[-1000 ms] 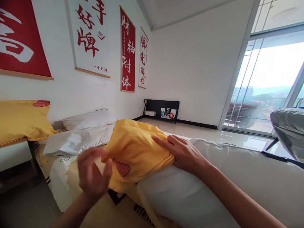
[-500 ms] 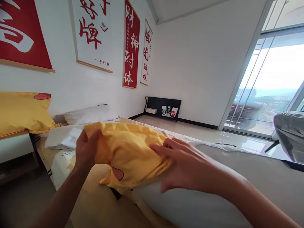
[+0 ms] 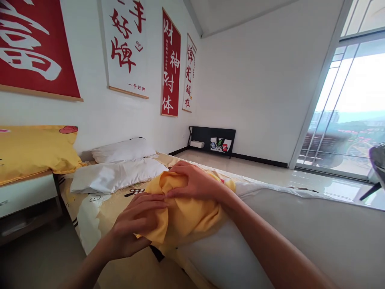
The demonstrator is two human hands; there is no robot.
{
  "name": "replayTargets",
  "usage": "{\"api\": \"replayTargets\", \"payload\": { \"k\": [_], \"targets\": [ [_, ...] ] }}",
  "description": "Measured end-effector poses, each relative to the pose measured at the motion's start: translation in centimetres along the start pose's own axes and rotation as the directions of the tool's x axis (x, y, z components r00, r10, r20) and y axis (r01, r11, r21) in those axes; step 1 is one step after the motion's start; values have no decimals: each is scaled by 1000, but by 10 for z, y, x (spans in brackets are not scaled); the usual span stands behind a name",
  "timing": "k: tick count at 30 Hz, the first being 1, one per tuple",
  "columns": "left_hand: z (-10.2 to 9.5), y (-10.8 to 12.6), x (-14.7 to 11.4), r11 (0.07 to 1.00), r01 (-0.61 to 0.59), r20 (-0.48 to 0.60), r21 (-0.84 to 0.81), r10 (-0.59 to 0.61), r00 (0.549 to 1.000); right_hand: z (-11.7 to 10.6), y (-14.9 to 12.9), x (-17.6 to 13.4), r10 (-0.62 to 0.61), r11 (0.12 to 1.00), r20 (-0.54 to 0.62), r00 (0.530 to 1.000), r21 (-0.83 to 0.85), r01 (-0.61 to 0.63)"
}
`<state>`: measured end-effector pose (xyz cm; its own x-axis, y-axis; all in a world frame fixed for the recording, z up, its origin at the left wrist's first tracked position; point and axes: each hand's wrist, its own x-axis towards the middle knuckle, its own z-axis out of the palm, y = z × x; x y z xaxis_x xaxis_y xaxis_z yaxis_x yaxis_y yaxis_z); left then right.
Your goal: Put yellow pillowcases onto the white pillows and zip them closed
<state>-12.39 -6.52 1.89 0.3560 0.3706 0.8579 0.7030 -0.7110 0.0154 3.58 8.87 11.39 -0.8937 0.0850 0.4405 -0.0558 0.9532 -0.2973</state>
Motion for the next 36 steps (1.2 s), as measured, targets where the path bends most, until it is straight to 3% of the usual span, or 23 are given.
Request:
{"api": "replayTargets", "payload": {
  "k": [2,4,5,6,7,8,9,12,15,17,20,23,26,28,32,34,36],
  "targets": [
    [-3,-6,0,980,44,-1,-196,-45,999,4,-2,-1,2,998,-82,997,69,4],
    [-2,-12,-1,911,91,-113,-402,-148,982,7,-5,-2,44,994,-150,988,101,-29],
    [0,-15,-3,882,133,-211,-452,-251,945,8,-7,-3,72,994,-173,982,99,-55],
    [2,-18,-5,865,189,-313,-465,-361,879,10,-8,-2,96,993,-190,977,86,-81],
    [4,-21,-7,853,259,-384,-454,-449,807,11,-9,-2,116,992,-205,972,66,-105],
    [6,-23,-9,842,329,-404,-428,-503,764,12,-10,-2,133,991,-219,967,52,-125],
    [7,-25,-11,835,385,-375,-393,-527,762,14,-11,-1,144,989,-232,962,55,-135],
    [9,-28,-14,872,428,-248,-237,-481,841,17,-11,-1,168,979,-268,949,160,-129],
    [11,-27,-13,911,412,-349,-14,-390,852,19,-9,-2,225,951,-274,935,270,-149],
    [13,-26,-11,921,381,-361,83,-328,873,18,-9,-3,264,932,-264,927,317,-176],
    [15,-23,-8,931,352,-284,95,-313,906,16,-9,-5,311,896,-261,914,402,-191],
    [9,-23,-5,904,423,-232,-66,-426,874,13,-9,-6,360,852,-275,892,486,-194],
    [-6,-28,1,791,496,-224,-358,-589,777,13,-8,-6,418,780,-282,864,599,-182],
    [-16,-34,10,679,467,-196,-566,-661,725,15,-7,-5,458,702,-271,847,694,-158],
    [-19,-46,33,327,368,9,-870,-736,677,20,-5,-4,519,570,-261,814,816,-102],
    [-13,-50,43,197,334,75,-922,-754,652,20,-4,-4,518,645,-314,795,754,-123],
    [-6,-52,48,112,312,116,-943,-769,629,20,-3,-5,453,832,-431,781,519,-196]
  ]
}}
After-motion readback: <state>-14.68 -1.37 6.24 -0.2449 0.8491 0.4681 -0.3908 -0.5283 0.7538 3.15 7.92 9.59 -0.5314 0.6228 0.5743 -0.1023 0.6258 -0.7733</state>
